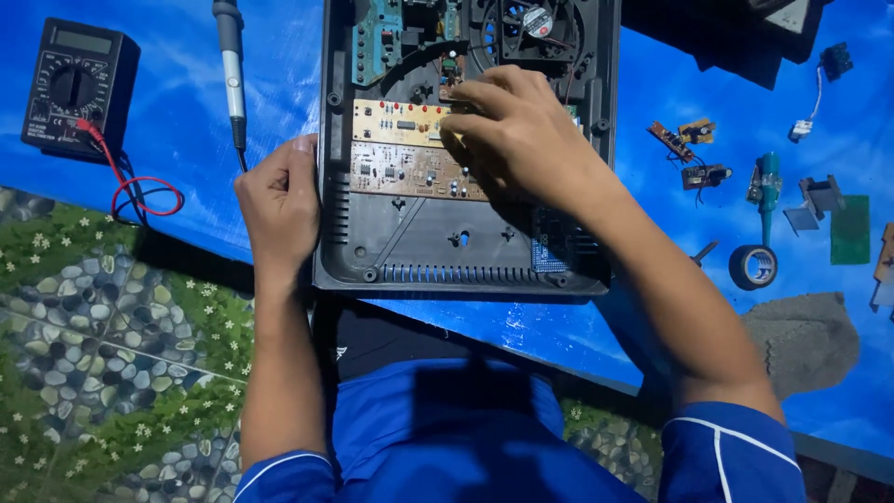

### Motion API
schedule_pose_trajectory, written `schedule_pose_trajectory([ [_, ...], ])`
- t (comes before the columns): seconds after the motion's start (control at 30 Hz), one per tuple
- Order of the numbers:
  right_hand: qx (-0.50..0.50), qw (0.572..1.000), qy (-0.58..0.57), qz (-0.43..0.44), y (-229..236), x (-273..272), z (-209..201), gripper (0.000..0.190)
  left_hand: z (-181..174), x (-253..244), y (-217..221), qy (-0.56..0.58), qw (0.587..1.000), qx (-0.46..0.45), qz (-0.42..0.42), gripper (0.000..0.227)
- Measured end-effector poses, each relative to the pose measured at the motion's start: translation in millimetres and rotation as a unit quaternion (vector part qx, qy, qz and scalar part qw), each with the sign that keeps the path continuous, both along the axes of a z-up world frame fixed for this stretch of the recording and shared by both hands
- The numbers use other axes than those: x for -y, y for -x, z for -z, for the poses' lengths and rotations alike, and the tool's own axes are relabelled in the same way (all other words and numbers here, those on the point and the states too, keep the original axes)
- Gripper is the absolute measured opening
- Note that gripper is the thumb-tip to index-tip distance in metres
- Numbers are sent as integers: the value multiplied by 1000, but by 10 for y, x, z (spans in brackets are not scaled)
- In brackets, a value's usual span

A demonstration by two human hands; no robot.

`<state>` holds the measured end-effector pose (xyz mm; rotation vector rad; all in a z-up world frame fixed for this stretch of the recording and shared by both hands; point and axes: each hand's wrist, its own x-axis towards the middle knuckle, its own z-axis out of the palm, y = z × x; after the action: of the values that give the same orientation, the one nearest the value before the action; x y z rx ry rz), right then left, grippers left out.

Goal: Organizing and assembling internal electronic components, including circuit boards and wiring, into the chassis of an induction cooker.

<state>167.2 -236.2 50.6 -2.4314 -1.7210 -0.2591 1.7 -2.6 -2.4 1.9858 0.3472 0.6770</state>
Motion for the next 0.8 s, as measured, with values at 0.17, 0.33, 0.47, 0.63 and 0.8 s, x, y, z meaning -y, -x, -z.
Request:
schedule_pose_trajectory([
  [0.17, 42, 999, 14, -19, -16, -48, 52, 25, 4, -9, -17, 3, 1000, 4, 1, 29],
  [0.33, 67, 997, 14, -20, 8, -76, 23, 20, -30, 9, 5, 7, 1000, 5, 2, 27],
  [0.47, 66, 998, -7, -8, -9, -86, 34, 19, -25, 15, -5, 18, 1000, 5, 1, 28],
  [0.63, 62, 998, -4, -2, -37, -68, 96, 21, -6, 3, -4, 17, 1000, 10, 1, 27],
  [0.8, 33, 999, -33, -20, -12, -75, 35, 11, -9, 3, -9, 11, 1000, 10, 4, 28],
])
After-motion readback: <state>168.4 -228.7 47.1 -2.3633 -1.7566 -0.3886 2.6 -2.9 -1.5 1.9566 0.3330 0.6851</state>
